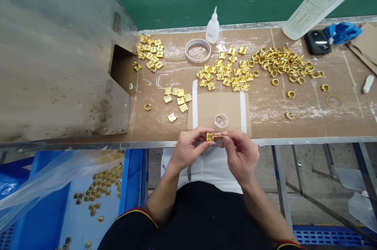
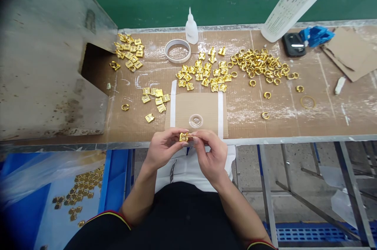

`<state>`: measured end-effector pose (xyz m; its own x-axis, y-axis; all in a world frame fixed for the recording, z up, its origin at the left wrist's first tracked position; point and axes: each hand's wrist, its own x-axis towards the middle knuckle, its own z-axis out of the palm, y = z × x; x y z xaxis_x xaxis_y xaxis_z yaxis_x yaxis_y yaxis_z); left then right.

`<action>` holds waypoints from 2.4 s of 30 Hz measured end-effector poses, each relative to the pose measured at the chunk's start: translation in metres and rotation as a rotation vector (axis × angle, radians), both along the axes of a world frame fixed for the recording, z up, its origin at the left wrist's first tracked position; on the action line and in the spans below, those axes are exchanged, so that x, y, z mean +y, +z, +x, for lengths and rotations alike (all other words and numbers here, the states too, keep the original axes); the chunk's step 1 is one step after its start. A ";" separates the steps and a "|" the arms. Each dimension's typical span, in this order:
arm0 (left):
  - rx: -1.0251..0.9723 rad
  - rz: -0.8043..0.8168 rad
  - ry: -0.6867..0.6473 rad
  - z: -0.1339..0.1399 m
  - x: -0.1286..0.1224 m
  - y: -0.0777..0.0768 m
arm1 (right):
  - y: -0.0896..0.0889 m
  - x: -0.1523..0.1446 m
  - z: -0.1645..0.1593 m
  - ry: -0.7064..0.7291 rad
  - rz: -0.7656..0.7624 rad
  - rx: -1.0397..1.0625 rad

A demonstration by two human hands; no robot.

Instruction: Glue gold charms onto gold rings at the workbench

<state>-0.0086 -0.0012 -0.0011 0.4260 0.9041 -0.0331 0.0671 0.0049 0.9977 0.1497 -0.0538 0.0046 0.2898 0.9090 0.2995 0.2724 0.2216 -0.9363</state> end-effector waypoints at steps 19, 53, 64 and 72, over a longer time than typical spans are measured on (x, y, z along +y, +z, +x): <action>-0.010 -0.016 -0.003 0.000 0.000 0.001 | 0.003 0.002 0.002 0.038 0.056 -0.109; -0.028 -0.009 0.006 0.000 -0.001 -0.002 | 0.009 0.004 0.001 0.026 0.059 -0.085; -0.042 -0.014 0.012 0.000 0.000 0.001 | 0.003 0.001 0.000 0.010 0.050 -0.036; -0.046 -0.024 0.015 0.001 -0.001 0.001 | 0.003 0.001 0.000 0.032 0.034 -0.019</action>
